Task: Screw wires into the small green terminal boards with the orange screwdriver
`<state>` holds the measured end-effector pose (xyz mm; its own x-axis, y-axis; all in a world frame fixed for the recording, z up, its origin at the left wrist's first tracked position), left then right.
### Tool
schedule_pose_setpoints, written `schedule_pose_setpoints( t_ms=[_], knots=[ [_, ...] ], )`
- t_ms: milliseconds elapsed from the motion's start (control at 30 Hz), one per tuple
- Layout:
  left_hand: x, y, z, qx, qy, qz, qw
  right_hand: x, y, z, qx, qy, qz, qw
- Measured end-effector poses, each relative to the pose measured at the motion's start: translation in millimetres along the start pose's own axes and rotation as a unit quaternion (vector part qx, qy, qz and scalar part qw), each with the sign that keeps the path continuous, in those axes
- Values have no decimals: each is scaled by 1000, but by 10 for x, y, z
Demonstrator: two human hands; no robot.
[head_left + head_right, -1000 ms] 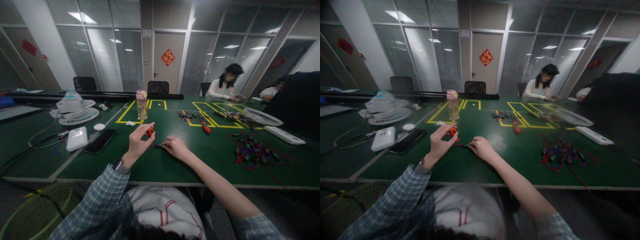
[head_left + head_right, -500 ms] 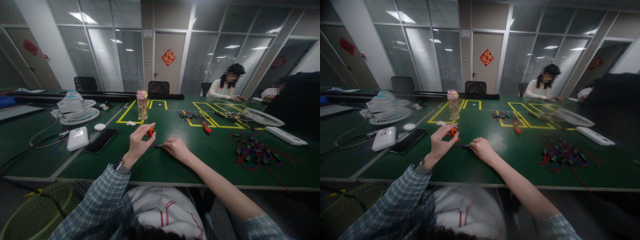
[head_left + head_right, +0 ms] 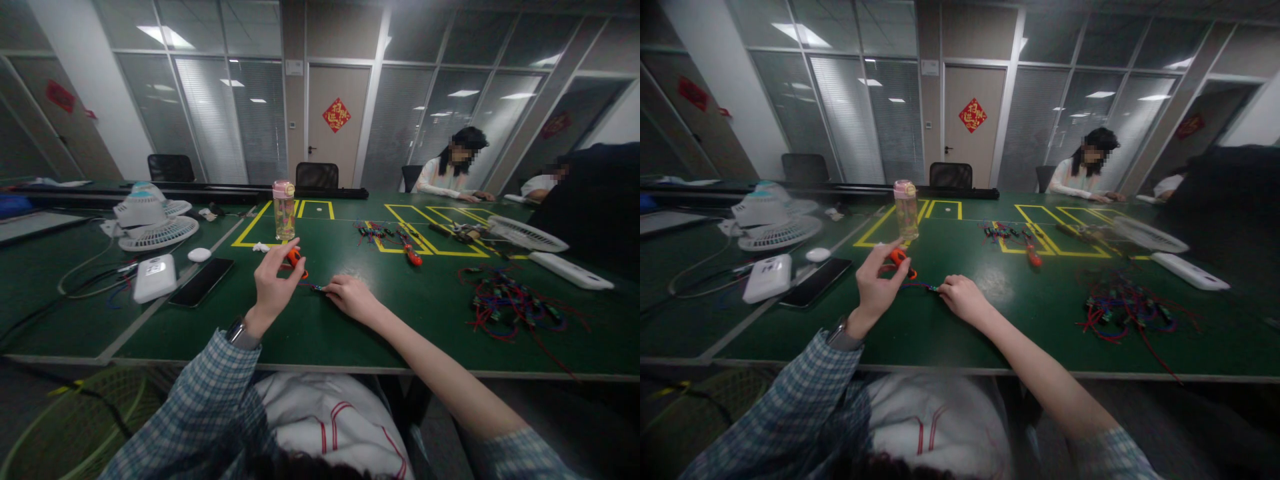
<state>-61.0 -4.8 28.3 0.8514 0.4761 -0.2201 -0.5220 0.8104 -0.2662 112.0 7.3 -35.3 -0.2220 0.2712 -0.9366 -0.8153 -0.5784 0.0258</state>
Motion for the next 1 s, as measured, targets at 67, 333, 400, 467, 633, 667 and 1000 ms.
schedule_pose_setpoints(
  t_ms=[67, 333, 400, 467, 633, 667, 1000],
  knots=[
    [-10, 7, 2, -11, -7, 2, 1000, 0, -2, 5, 10, -2, 7, 1000],
    [-18, -32, 17, -5, 2, 8, 1000, 74, -41, 15, 16, -22, 36, 999],
    [-24, -35, 17, -4, -1, 5, 1000, 61, -100, 12, 39, -38, 61, 997],
    [-32, -44, 18, 2, -6, 1, 1000, 23, -191, 25, 64, -61, 88, 992],
    [-34, -76, 22, 21, -1, -6, 1000, -105, -624, 261, 145, -67, 70, 985],
    [-35, -79, 22, 22, 0, -6, 1000, -130, -756, 337, 176, -62, 43, 981],
    [-57, -95, 34, 31, -11, -5, 999, 74, -1693, 886, 365, -32, -74, 928]
  ],
)
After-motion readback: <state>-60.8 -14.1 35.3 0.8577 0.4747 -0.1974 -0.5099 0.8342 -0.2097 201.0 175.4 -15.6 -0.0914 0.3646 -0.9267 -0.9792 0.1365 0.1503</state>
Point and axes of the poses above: each hand's wrist, its own z-axis towards the middle knuckle, its own x-axis out of the palm, y = z × x, the point moved 5 cm from there along z, towards the middle knuckle, and after that the axes turned 4 degrees about x, right-handed, at the moved point
